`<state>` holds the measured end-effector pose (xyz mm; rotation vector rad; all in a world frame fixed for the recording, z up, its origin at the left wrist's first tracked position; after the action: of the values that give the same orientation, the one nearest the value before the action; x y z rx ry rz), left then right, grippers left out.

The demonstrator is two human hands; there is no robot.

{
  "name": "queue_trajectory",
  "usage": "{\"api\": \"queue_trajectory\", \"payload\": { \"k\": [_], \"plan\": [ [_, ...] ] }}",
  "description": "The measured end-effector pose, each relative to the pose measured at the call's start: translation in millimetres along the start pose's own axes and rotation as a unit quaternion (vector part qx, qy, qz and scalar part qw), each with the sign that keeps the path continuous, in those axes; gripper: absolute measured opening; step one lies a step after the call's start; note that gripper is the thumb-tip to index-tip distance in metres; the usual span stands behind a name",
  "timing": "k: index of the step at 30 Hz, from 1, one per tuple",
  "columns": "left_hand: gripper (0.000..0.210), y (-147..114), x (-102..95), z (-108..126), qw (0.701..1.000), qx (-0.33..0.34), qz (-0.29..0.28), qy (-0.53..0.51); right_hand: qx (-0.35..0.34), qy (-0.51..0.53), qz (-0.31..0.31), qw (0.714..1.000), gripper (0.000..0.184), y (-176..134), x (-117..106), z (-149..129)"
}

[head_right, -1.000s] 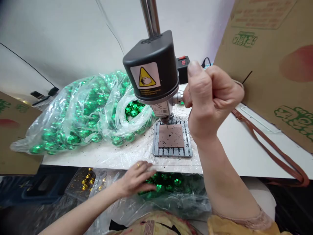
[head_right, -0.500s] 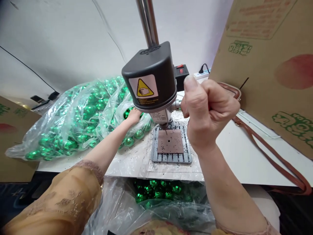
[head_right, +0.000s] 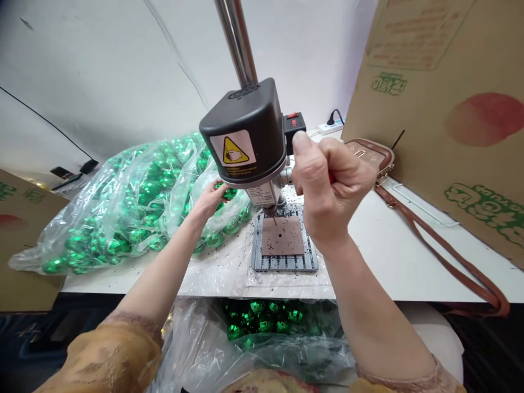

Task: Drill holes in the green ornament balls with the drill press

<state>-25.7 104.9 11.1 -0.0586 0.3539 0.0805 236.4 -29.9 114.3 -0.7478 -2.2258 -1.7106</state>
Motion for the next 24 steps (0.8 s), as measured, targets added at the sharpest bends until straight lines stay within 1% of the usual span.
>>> {"api": "queue_trajectory", "payload": {
  "k": [1,3,5,7,8,10,12,14,17,20,24],
  "plan": [
    [0.035,-11,3.2,2,0.996,-0.016,-0.034,-0.078,0.000,0.002,0.001,1.000,0.047,0,0,0],
    [0.041,-38,12.2,4,0.978,-0.030,-0.108,-0.178,0.000,0.006,0.004,1.000,0.046,-1,-1,1],
    [0.045,-64,24.0,2,0.957,-0.038,-0.165,-0.236,-0.003,0.012,0.001,1.000,0.046,-1,-1,2],
    [0.050,-85,37.6,-6,0.945,-0.051,-0.203,-0.253,-0.006,0.015,-0.003,1.000,0.045,-2,-2,2],
    [0.053,-94,44.4,-12,0.944,-0.055,-0.209,-0.250,-0.004,0.012,-0.005,1.000,0.045,-2,-2,2],
    [0.057,-105,56.9,-23,0.952,-0.048,-0.193,-0.234,0.003,0.004,-0.009,1.000,0.046,-3,-3,2],
    [0.058,-111,67.0,-34,0.962,-0.026,-0.163,-0.217,0.008,-0.004,-0.014,1.000,0.045,-3,-3,1],
    [0.057,-113,74.8,-42,0.968,-0.003,-0.153,-0.198,0.009,-0.006,-0.019,1.000,0.046,-3,-3,1],
    [0.056,-115,82.0,-49,0.972,0.015,-0.165,-0.164,0.012,-0.005,-0.025,1.000,0.048,-3,-3,0],
    [0.055,-115,86.3,-50,0.975,0.031,-0.174,-0.131,0.019,-0.021,-0.028,0.999,0.049,-3,-3,0],
    [0.055,-113,91.5,-51,0.979,0.063,-0.171,-0.088,0.028,-0.044,-0.029,0.998,0.050,-3,-3,-1]
  ]
}}
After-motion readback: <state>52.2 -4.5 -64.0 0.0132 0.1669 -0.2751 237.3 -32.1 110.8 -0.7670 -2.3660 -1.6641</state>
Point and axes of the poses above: each hand's wrist, its own y-axis towards the middle knuckle, its own x-axis out of the palm, z = x × y, the point moved 1 cm from there along y, towards the middle knuckle, and after that the axes turned 8 degrees about -x, right-handed, at the moved point
